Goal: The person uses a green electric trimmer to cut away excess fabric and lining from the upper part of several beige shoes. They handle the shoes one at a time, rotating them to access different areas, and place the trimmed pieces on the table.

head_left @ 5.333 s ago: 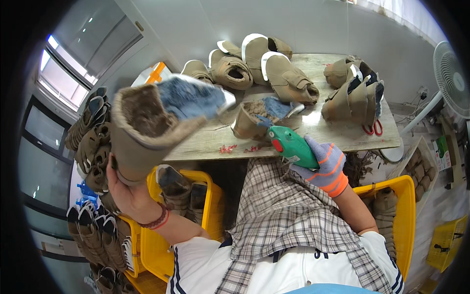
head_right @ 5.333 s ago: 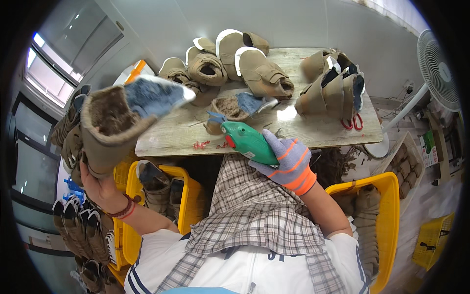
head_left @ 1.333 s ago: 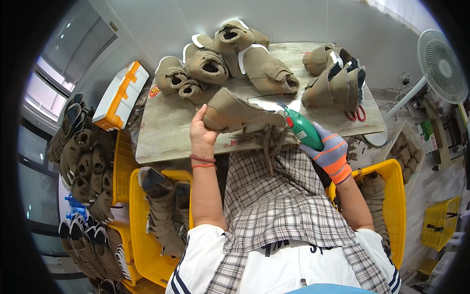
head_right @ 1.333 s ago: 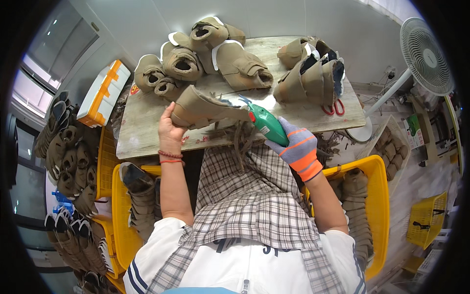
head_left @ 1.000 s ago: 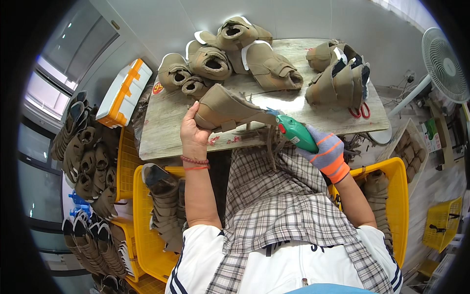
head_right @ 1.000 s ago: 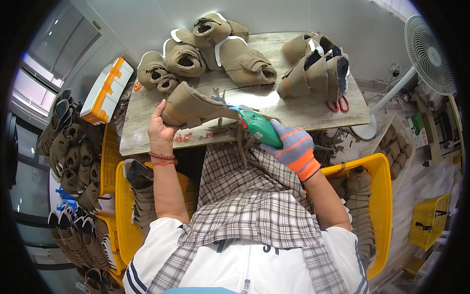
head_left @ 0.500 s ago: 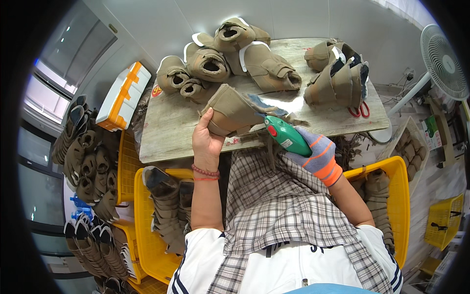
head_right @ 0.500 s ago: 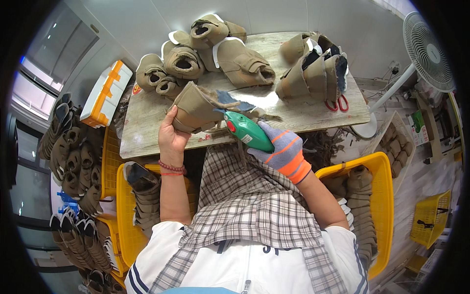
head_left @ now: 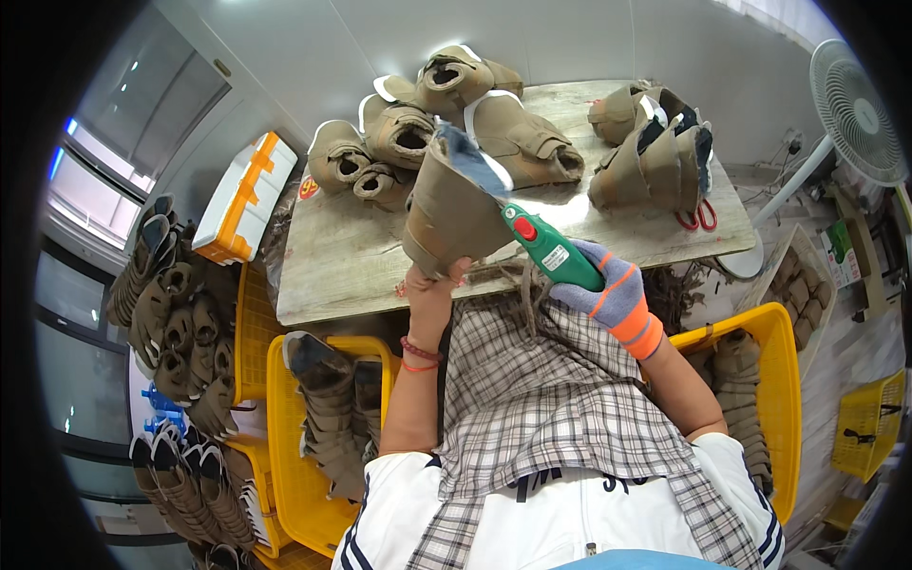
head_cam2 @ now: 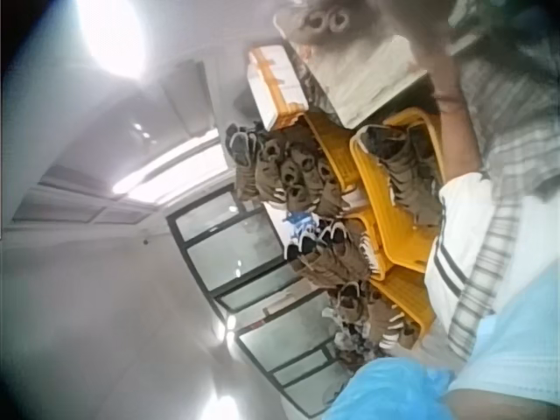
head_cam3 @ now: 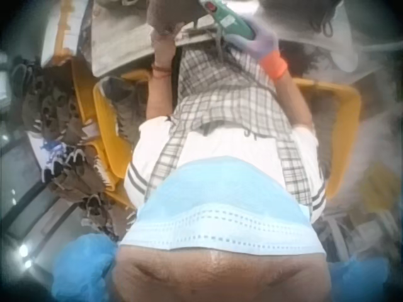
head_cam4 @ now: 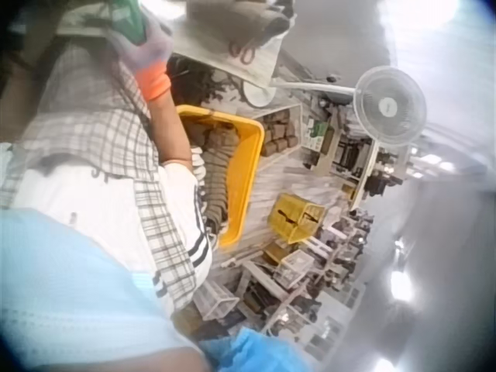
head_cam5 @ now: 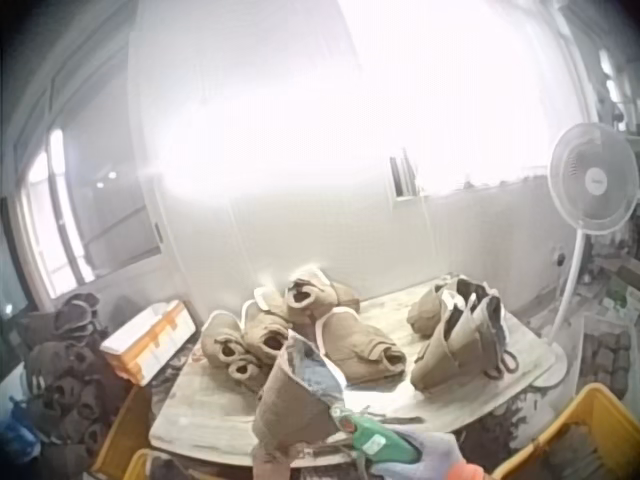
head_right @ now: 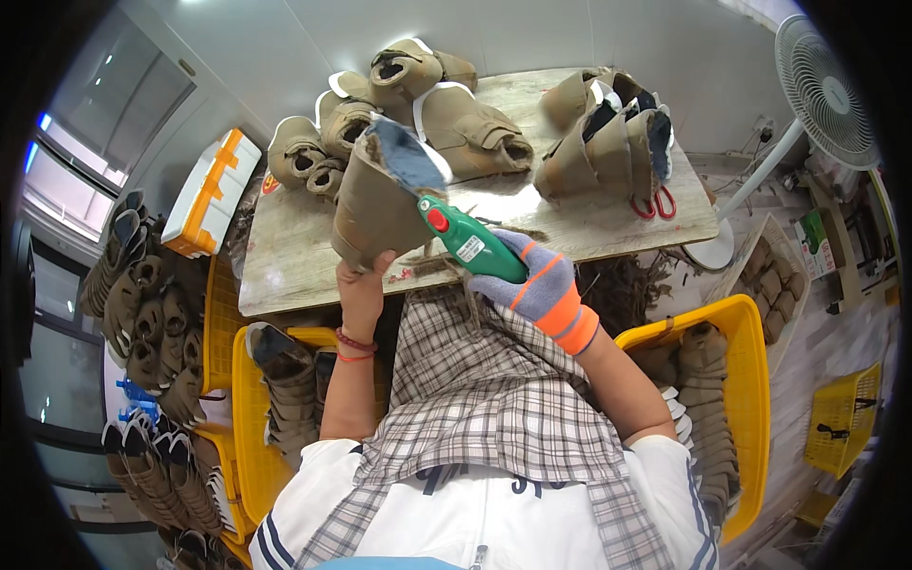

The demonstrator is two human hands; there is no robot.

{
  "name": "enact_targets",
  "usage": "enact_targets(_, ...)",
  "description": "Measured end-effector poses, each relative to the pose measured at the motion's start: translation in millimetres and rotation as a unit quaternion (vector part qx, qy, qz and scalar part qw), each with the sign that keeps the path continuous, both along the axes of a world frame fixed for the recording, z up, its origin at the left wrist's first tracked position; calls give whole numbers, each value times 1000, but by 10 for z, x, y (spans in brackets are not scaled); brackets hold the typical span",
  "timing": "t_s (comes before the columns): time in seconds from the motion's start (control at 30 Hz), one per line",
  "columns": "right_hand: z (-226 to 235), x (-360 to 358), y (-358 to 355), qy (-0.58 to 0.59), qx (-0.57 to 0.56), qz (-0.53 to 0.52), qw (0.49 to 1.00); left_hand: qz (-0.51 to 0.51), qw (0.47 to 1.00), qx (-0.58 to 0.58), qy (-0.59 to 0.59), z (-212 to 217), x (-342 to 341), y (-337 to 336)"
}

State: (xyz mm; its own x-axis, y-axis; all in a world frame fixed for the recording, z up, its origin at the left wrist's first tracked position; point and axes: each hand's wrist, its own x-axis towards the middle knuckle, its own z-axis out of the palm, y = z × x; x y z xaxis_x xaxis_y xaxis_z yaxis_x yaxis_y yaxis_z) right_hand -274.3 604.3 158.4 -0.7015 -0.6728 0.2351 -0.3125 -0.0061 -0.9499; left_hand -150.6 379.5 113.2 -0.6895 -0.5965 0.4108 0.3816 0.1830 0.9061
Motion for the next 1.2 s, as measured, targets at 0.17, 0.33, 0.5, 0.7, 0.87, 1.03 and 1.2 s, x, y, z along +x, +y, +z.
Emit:
enact_targets(0.17,-93,-16,7,67,-18,-37,997,42,976,-209,-52,66,-30,77)
enact_targets(0.33,-99,-8,24,62,-6,-45,997,64,895,-435,-76,-78,21,-98)
enact_targets(0.5,-94,-33,46,3,4,-41,999,43,816,-564,-121,1,30,-29)
enact_targets(0.7,-83,-47,33,-42,-13,-56,997,16,767,-625,-144,7,-3,75)
enact_targets(0.87,-14,-79,12,-75,-26,-68,995,8,738,-657,-153,-6,-43,196)
enact_targets(1.03,100,-120,32,-144,-24,-63,987,-35,737,-650,-185,-77,-3,235)
enact_targets(1.2,98,-244,50,-146,-52,-55,986,-58,738,-649,-177,-181,23,303)
